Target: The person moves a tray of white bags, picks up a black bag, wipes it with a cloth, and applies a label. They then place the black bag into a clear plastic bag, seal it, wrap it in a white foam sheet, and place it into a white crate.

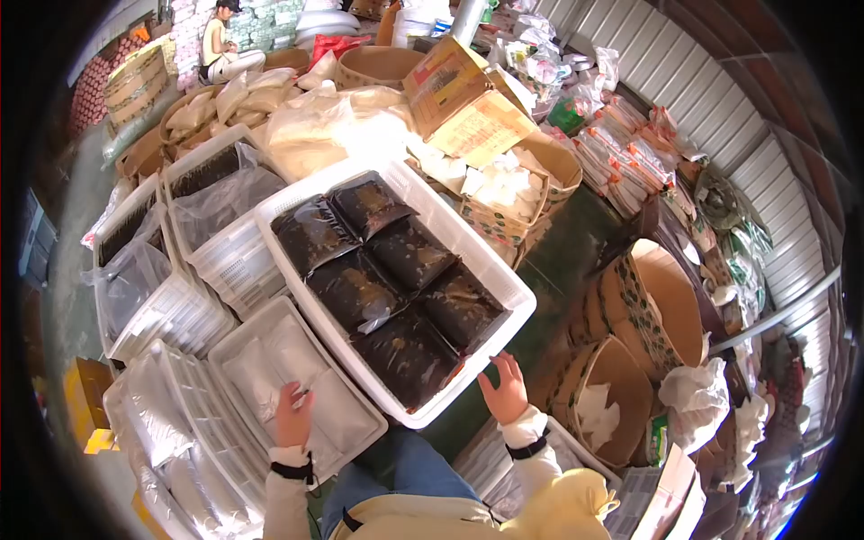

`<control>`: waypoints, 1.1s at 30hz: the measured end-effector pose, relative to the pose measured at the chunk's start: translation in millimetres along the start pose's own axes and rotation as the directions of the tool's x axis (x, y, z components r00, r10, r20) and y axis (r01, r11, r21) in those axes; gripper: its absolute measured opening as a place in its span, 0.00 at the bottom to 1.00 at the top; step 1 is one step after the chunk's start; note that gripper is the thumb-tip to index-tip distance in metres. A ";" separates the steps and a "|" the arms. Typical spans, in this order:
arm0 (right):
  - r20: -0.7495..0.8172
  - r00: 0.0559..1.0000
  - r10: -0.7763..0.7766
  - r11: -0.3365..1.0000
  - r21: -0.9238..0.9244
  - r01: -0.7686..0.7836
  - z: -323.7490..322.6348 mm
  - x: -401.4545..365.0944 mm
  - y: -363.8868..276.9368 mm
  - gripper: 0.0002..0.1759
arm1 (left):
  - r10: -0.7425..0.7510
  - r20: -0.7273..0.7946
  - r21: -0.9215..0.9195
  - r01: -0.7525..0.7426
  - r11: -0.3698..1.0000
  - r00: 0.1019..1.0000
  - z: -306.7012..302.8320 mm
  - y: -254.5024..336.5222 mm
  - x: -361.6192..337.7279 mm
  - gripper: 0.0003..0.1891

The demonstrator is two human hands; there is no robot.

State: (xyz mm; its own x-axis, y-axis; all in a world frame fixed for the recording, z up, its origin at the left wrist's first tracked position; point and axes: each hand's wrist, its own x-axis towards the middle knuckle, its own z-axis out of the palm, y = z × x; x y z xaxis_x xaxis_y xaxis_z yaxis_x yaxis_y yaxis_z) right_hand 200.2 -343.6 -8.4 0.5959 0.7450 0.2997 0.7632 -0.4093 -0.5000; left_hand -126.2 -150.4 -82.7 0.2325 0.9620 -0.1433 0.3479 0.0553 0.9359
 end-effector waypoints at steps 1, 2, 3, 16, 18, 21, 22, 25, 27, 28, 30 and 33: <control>-0.023 0.999 -0.048 0.993 -0.107 0.045 6.7 9.4 8.7 0.25 | 0.017 -0.018 -0.041 -0.017 0.999 1.000 20.6 9.5 -0.3 0.23; 0.024 0.998 -0.057 0.984 -0.167 0.060 11.5 18.7 12.7 0.27 | -0.014 -0.018 -0.059 0.013 0.998 1.000 40.6 23.2 1.0 0.29; 0.075 0.995 -0.067 0.970 -0.227 0.083 15.6 28.7 14.3 0.30 | -0.047 -0.022 -0.079 0.046 0.996 0.999 60.0 35.7 1.9 0.36; 0.598 0.701 -0.389 0.911 0.136 0.390 76.5 96.0 -1.0 0.32 | -0.139 -0.302 0.087 0.173 0.981 0.943 151.8 63.4 7.8 0.35; 0.609 0.657 -0.445 0.892 0.235 0.385 108.6 118.5 -28.7 0.36 | -0.173 -0.306 0.092 0.210 0.973 0.936 152.1 63.5 7.3 0.34; 0.684 0.626 -0.375 0.908 0.135 0.396 148.4 140.6 -79.3 0.45 | -0.147 -0.341 0.080 0.184 0.980 0.929 155.0 57.8 6.2 0.32; 0.707 0.626 -0.328 0.915 0.074 0.396 155.9 143.0 -95.5 0.48 | -0.101 -0.363 0.087 0.141 0.986 0.927 155.4 59.1 5.5 0.30; 0.719 0.686 -0.106 0.923 -0.186 0.338 164.0 140.5 -137.4 0.55 | -0.077 -0.388 0.123 0.134 0.983 0.919 157.2 55.1 6.5 0.29; 0.697 0.717 -0.018 0.929 -0.253 0.269 181.6 140.4 -146.9 0.56 | -0.099 -0.391 0.141 0.166 0.976 0.915 158.5 50.8 8.3 0.30; 0.674 0.739 0.015 0.924 -0.291 0.247 186.9 140.0 -150.8 0.56 | -0.094 -0.377 0.135 0.156 0.979 0.921 157.6 50.8 8.0 0.31; 0.621 0.784 0.021 0.929 -0.302 0.214 202.6 139.8 -152.4 0.57 | -0.112 -0.383 0.126 0.172 0.977 0.917 165.0 43.0 11.2 0.31; 0.656 0.755 0.006 0.902 -0.329 0.279 197.3 147.6 -154.8 0.61 | -0.170 -0.382 0.134 0.237 0.962 0.908 163.1 45.5 9.9 0.31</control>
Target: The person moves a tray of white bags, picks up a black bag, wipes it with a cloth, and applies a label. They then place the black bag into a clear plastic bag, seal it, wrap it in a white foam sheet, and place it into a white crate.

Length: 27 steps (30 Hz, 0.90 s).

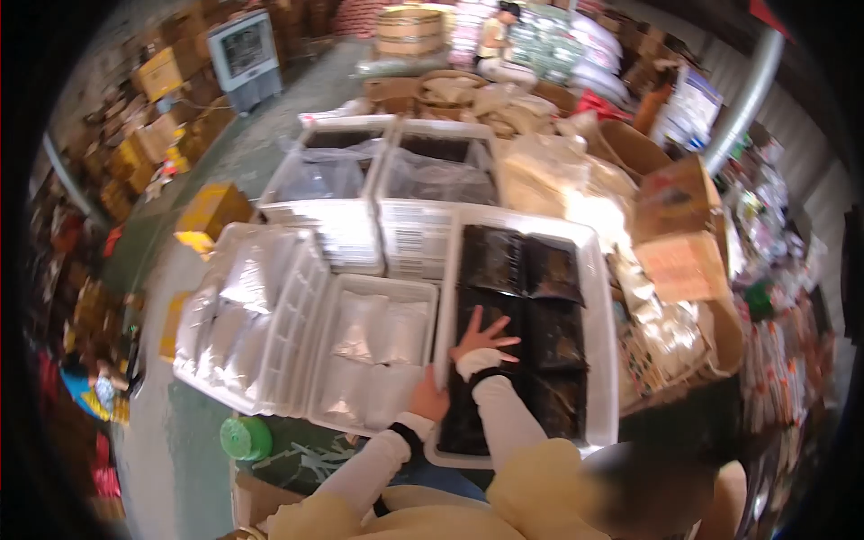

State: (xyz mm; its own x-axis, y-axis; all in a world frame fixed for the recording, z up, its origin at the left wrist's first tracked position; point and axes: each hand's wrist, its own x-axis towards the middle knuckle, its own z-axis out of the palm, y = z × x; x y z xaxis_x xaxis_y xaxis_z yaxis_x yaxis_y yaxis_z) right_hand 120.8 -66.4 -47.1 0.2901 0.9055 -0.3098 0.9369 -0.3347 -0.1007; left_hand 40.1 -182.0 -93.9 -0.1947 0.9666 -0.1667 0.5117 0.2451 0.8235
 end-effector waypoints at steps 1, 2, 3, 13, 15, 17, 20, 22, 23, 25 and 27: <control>0.037 0.999 0.005 1.000 0.005 -0.006 -8.9 -0.3 -3.3 0.62 | 0.015 -0.028 -0.041 -0.017 0.999 0.999 3.1 -4.7 0.8 0.30; 0.074 0.997 0.020 1.000 0.006 -0.020 -14.8 -0.3 -5.4 0.63 | -0.010 0.003 -0.033 0.010 0.999 1.000 -0.2 -0.1 0.6 0.30; 0.092 0.995 0.045 0.999 -0.024 -0.043 -12.8 4.3 -7.9 0.66 | -0.026 0.003 -0.020 0.026 0.999 1.000 -5.3 8.7 -1.4 0.30; 0.025 0.999 0.042 0.992 -0.123 -0.038 -3.6 10.0 -11.2 0.65 | -0.059 0.015 -0.076 0.060 0.995 0.998 -16.2 24.5 -6.3 0.29; 0.036 0.999 0.020 0.989 -0.146 -0.015 -5.1 10.0 -10.0 0.64 | -0.063 0.038 -0.079 0.066 0.995 0.997 -16.4 24.8 -5.7 0.29; 0.073 0.997 -0.021 0.994 -0.105 0.029 -9.4 9.6 -6.8 0.64 | -0.041 0.044 -0.095 0.045 0.994 0.998 -15.6 20.3 -4.7 0.32; 0.087 0.995 -0.042 0.992 -0.116 0.052 -13.2 8.6 -5.8 0.64 | 0.254 -0.265 0.121 -0.230 0.966 0.930 -9.2 19.9 -5.8 0.34; 0.035 0.997 -0.064 0.983 -0.168 0.069 -6.3 14.0 -2.9 0.63 | 0.396 -0.301 0.129 -0.374 0.918 0.867 -23.7 47.9 -6.1 0.28; 0.051 0.993 -0.108 0.984 -0.138 0.114 -9.0 15.2 2.4 0.62 | 0.425 -0.265 0.026 -0.434 0.900 0.865 -28.1 57.0 -4.2 0.25; 0.047 0.976 -0.211 0.974 -0.070 0.214 -12.6 15.8 21.8 0.58 | 0.415 -0.177 -0.155 -0.441 0.884 0.893 -23.2 66.5 3.7 0.16; 0.012 0.911 -0.412 0.903 0.141 0.406 -16.2 29.6 63.2 0.41 | 0.237 -0.066 -0.242 -0.246 0.939 0.969 2.8 53.0 17.8 0.18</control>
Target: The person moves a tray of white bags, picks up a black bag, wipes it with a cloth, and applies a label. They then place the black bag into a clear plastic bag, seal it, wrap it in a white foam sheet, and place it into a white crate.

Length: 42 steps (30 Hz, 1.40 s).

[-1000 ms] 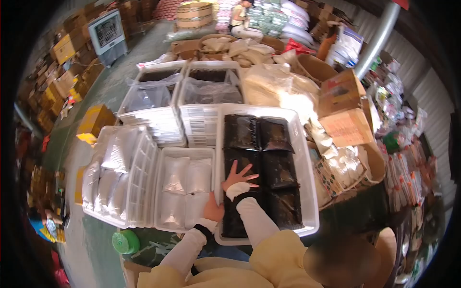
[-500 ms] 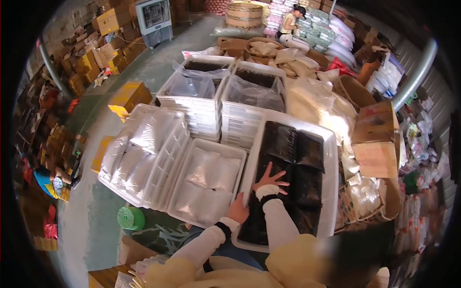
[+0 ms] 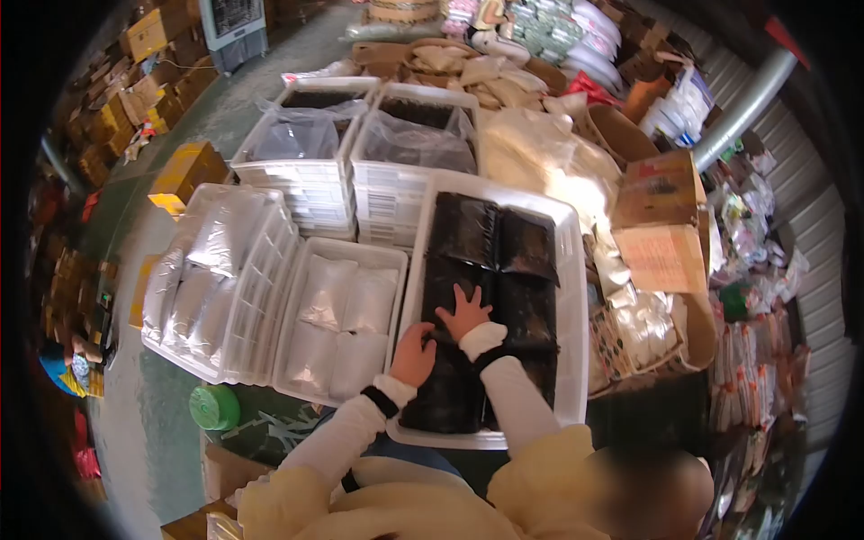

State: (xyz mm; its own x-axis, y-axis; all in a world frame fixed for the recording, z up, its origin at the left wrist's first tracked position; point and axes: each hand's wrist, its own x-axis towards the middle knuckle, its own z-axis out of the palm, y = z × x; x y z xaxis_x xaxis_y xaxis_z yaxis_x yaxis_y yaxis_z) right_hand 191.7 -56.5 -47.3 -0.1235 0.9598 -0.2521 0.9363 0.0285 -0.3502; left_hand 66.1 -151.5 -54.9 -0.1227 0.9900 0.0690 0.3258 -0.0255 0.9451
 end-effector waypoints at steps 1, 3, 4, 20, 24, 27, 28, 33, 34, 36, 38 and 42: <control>-0.036 0.993 -0.112 0.986 0.123 0.116 -5.5 -0.6 22.4 0.35 | -0.076 0.048 0.039 0.074 0.996 0.996 4.5 -4.5 5.4 0.19; -0.105 0.980 -0.171 0.937 0.291 0.194 -13.7 -21.4 57.4 0.24 | -0.128 0.099 0.233 0.102 0.967 0.987 11.9 -11.5 9.3 0.23; -0.023 0.992 -0.120 0.948 0.296 0.121 -18.3 -37.0 65.4 0.23 | -0.129 0.099 0.293 0.095 0.951 0.987 16.0 -16.2 11.4 0.24; 0.015 0.991 -0.135 0.918 0.377 0.120 -22.5 -85.4 83.3 0.27 | -0.694 0.131 0.724 0.410 0.554 0.707 62.4 -15.9 114.6 0.33; -0.024 0.996 -0.092 0.915 0.393 0.093 -15.1 -42.2 79.5 0.30 | -0.633 0.125 0.877 0.213 0.430 0.764 60.2 6.9 115.0 0.34; -0.156 0.986 -0.057 0.895 0.430 0.120 6.6 -15.6 75.6 0.32 | -0.641 0.059 0.817 0.332 0.472 0.765 59.9 8.6 123.1 0.41; -0.124 0.992 -0.014 0.885 0.459 0.070 10.9 -7.0 73.0 0.35 | -0.611 -0.018 0.763 0.406 0.503 0.792 63.8 2.1 122.7 0.44; 0.009 0.999 0.041 0.978 0.202 -0.042 -6.1 0.9 53.1 0.46 | -0.654 -0.162 0.524 0.626 0.577 0.739 74.0 -11.9 132.2 0.52; 0.045 0.999 0.031 0.989 0.140 -0.037 -10.0 0.6 51.6 0.48 | -0.686 -0.209 0.452 0.691 0.564 0.697 74.1 -8.4 131.2 0.51; 0.066 0.997 0.028 0.996 0.088 -0.034 -10.2 3.8 50.2 0.51 | -0.668 -0.252 0.471 0.692 0.547 0.700 78.2 -0.1 127.7 0.50; 0.066 0.998 0.003 0.998 0.062 -0.007 -5.1 7.3 51.0 0.53 | -0.668 -0.249 0.474 0.689 0.547 0.702 77.5 -4.0 128.7 0.49; 0.092 0.995 -0.029 0.997 0.080 0.022 -13.2 3.3 50.1 0.55 | -0.634 -0.229 0.497 0.648 0.577 0.739 70.3 0.8 132.2 0.46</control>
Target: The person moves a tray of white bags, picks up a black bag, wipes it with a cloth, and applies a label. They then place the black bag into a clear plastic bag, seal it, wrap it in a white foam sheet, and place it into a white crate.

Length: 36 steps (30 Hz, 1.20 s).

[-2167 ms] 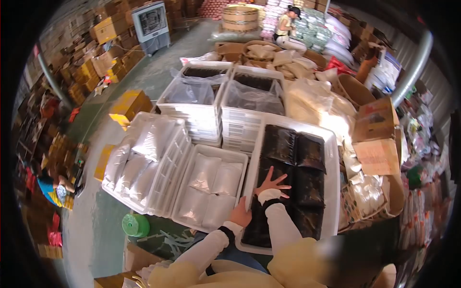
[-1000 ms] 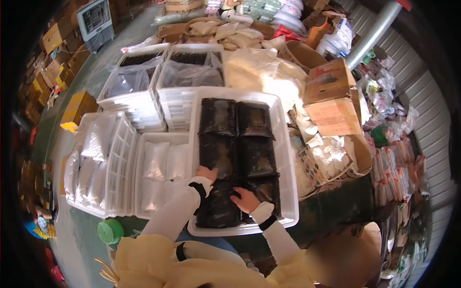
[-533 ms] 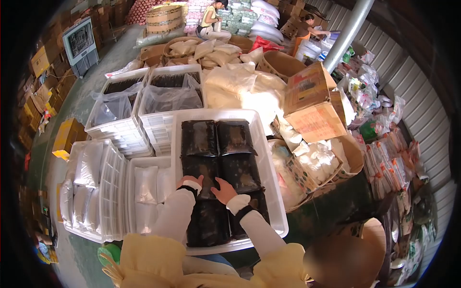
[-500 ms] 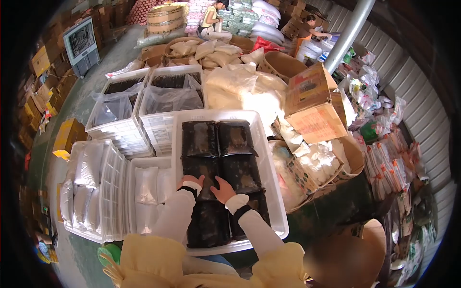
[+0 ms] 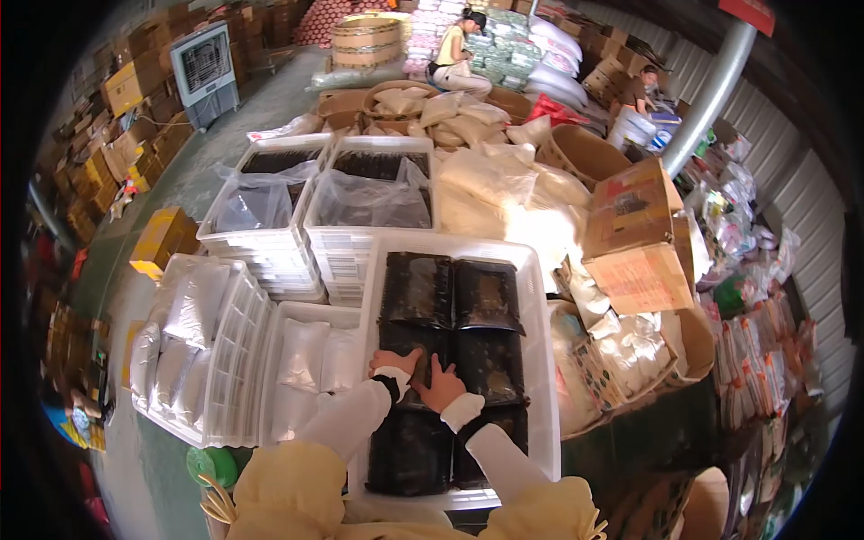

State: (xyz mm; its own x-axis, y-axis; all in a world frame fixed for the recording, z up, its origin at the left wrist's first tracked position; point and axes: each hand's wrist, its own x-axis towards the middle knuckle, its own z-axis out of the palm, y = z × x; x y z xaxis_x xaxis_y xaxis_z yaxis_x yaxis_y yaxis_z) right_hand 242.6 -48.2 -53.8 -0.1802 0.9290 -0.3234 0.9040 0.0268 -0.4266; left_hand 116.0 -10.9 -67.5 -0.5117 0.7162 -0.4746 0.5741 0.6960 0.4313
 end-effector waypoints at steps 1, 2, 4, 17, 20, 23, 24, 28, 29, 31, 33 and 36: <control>-0.002 1.000 -0.003 1.000 0.013 0.003 1.9 -1.1 0.1 0.56 | -0.013 0.052 -0.027 0.015 1.000 0.999 -0.9 -0.4 4.4 0.46; -0.031 0.999 -0.035 0.999 0.013 0.035 11.8 -1.7 3.6 0.57 | -0.024 0.103 -0.052 0.029 0.998 0.994 -1.4 -1.1 9.9 0.47; -0.084 0.992 -0.096 0.995 0.013 0.097 22.7 -7.2 3.5 0.59 | -0.003 0.139 -0.081 0.015 0.997 0.990 -3.0 -3.6 17.2 0.44; 0.106 0.718 -0.688 0.593 -0.488 0.640 49.3 3.6 -21.4 0.34 | 0.134 0.167 -0.081 -0.122 0.989 0.977 -15.4 -6.7 22.6 0.32; -0.141 0.390 -0.910 0.402 -0.527 0.748 54.0 10.1 -18.2 0.21 | 0.130 0.240 -0.106 -0.107 0.989 0.962 -31.4 -1.2 12.5 0.33; -0.090 0.214 -0.973 0.231 -0.497 0.837 46.5 15.3 -20.1 0.14 | 0.142 0.264 -0.069 -0.128 0.989 0.954 -30.6 -0.4 13.2 0.33; -0.045 0.194 -0.980 0.192 -0.478 0.857 45.2 16.5 -21.5 0.13 | 0.149 0.257 -0.053 -0.141 0.989 0.955 -29.4 -0.7 14.5 0.33; 0.335 0.460 -0.822 0.421 -0.184 0.888 29.0 17.5 -42.1 0.16 | 0.168 0.316 -0.011 -0.173 0.985 0.934 -12.6 -6.0 34.0 0.33; 0.433 0.513 -0.741 0.522 -0.109 0.846 19.7 19.4 -51.8 0.16 | 0.157 0.345 0.009 -0.171 0.985 0.925 -11.9 -6.6 34.6 0.33; 0.552 0.450 -0.702 0.466 -0.122 0.876 18.6 28.5 -58.1 0.18 | 0.138 0.401 0.046 -0.170 0.984 0.906 -27.2 1.8 27.4 0.34; 0.454 0.419 -0.786 0.446 -0.054 0.894 29.2 33.3 -55.4 0.19 | 0.112 0.426 0.048 -0.146 0.988 0.898 -23.3 1.5 32.3 0.34; 0.035 0.415 -0.909 0.417 0.071 0.906 59.5 37.4 -40.4 0.20 | 0.114 0.476 0.043 -0.153 0.987 0.872 -31.1 5.3 28.1 0.34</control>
State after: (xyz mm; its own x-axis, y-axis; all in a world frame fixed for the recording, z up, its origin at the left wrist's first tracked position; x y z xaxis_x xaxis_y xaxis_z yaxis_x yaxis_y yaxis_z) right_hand 176.3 -36.5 -98.9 -0.9101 0.3485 0.2244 0.1856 0.8268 -0.5310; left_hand 84.8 14.5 -54.7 -0.0763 0.6791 -0.7300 0.6724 0.5757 0.4653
